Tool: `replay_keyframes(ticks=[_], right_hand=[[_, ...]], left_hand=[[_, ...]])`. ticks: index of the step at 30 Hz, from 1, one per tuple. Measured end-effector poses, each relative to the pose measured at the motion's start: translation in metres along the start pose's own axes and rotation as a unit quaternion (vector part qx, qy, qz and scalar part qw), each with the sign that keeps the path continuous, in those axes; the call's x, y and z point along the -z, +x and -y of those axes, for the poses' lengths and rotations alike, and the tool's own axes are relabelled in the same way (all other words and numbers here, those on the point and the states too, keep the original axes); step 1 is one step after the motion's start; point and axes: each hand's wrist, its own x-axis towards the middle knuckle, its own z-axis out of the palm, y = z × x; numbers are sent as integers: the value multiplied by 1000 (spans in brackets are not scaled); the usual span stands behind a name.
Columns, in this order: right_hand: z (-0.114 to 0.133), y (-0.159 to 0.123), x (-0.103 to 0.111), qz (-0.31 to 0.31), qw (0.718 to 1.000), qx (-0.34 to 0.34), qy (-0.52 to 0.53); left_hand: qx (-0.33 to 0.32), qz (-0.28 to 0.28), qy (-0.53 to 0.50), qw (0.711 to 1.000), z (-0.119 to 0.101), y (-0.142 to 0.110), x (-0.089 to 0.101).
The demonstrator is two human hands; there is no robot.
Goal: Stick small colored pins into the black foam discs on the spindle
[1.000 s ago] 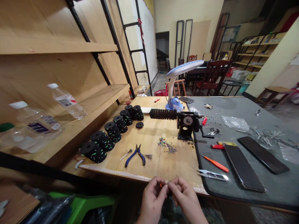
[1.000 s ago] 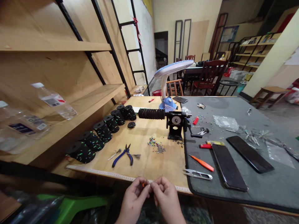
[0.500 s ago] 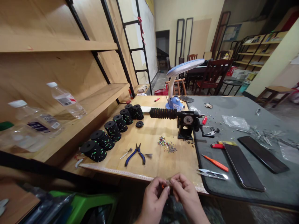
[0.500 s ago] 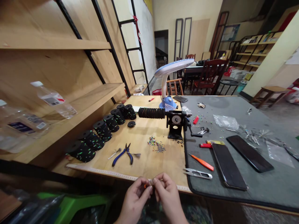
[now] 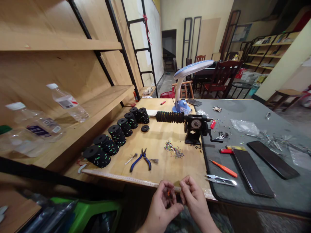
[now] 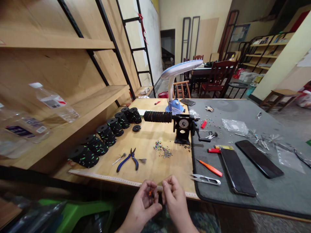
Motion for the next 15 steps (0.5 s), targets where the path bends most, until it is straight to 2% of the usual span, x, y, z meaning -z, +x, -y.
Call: replay_keyframes(ticks=[3, 6, 15], right_hand=[[-2, -1, 0, 2, 999, 26, -37], [-2, -2, 0, 2, 997, 43, -67], [-6, -4, 0, -18, 996, 44, -80]], left_hand=[[-3, -19, 40, 999, 1, 2, 0], [0, -14, 55, 998, -3, 4, 0], [38, -12, 27, 999, -7, 4, 2]])
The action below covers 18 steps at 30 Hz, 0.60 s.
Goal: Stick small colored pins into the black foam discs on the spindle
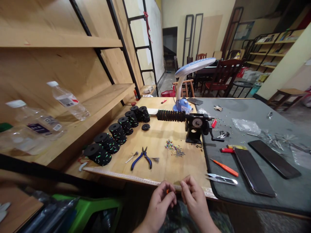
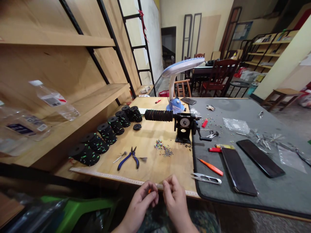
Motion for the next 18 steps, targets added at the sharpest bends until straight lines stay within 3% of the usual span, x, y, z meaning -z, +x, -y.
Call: replay_keyframes(ticks=[5, 12, 18], right_hand=[[4, 0, 1, -7, 1000, 6, -12], [3, 0, -2, 10, 1000, 11, -10], [5, 0, 1, 56, 997, 28, -43]], left_hand=[[-4, 12, 47, 999, 1, 1, 1], [-62, -22, 106, 992, -1, 1, 2], [-81, -37, 123, 988, -5, 3, -1]])
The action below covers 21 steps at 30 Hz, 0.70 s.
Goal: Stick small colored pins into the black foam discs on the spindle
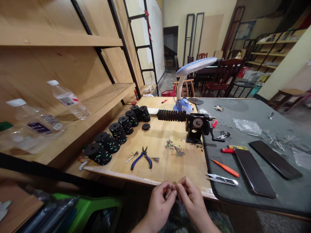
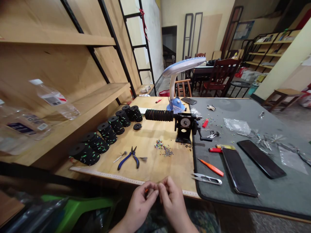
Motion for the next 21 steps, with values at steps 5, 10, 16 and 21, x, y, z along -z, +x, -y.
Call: replay_keyframes(ticks=[5, 10, 16, 21], right_hand=[[15, 1, 13, 50, 994, 35, -86], [19, 5, 15, 77, 980, 77, -166], [20, 6, 20, 52, 966, 133, -217], [19, 5, 26, 27, 971, 129, -200]], left_hand=[[-8, -20, -6, 1000, -4, 4, 7], [-23, -18, -18, 999, -10, 12, 17], [12, -54, -113, 992, -12, 20, 17], [36, -99, -178, 978, -12, 26, 21]])
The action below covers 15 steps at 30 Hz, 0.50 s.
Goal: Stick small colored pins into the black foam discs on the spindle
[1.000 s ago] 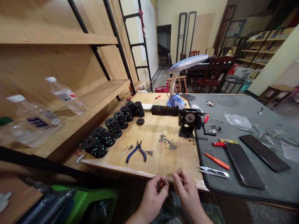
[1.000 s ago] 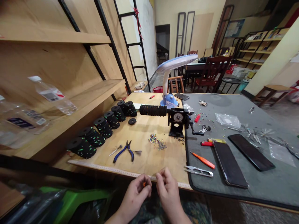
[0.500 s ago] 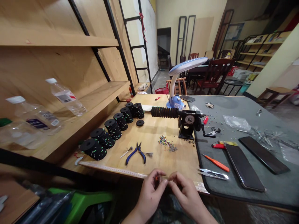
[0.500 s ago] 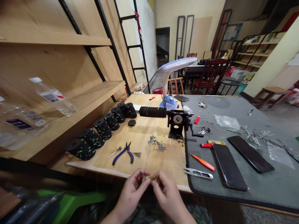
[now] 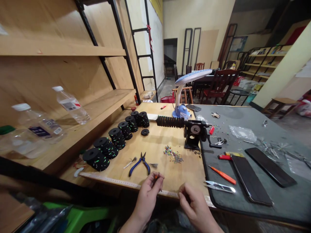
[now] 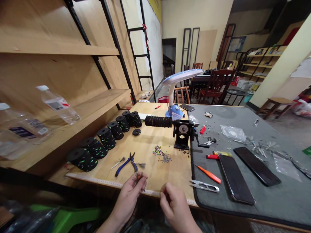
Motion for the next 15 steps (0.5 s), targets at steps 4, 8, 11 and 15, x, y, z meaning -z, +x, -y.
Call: replay_keyframes(ticks=[4, 8, 11, 15], right_hand=[[-4, 1, 1, -19, 999, -29, 22], [-5, 2, 5, -26, 997, -57, 53], [-4, 3, 5, -28, 993, -71, 88], [-4, 3, 5, -35, 991, -72, 103]], left_hand=[[-1, -44, -39, 998, -5, 8, 13], [18, -37, -36, 998, -8, 11, 28], [53, 16, 14, 998, -5, 4, 29], [65, 61, 51, 995, 0, -10, 13]])
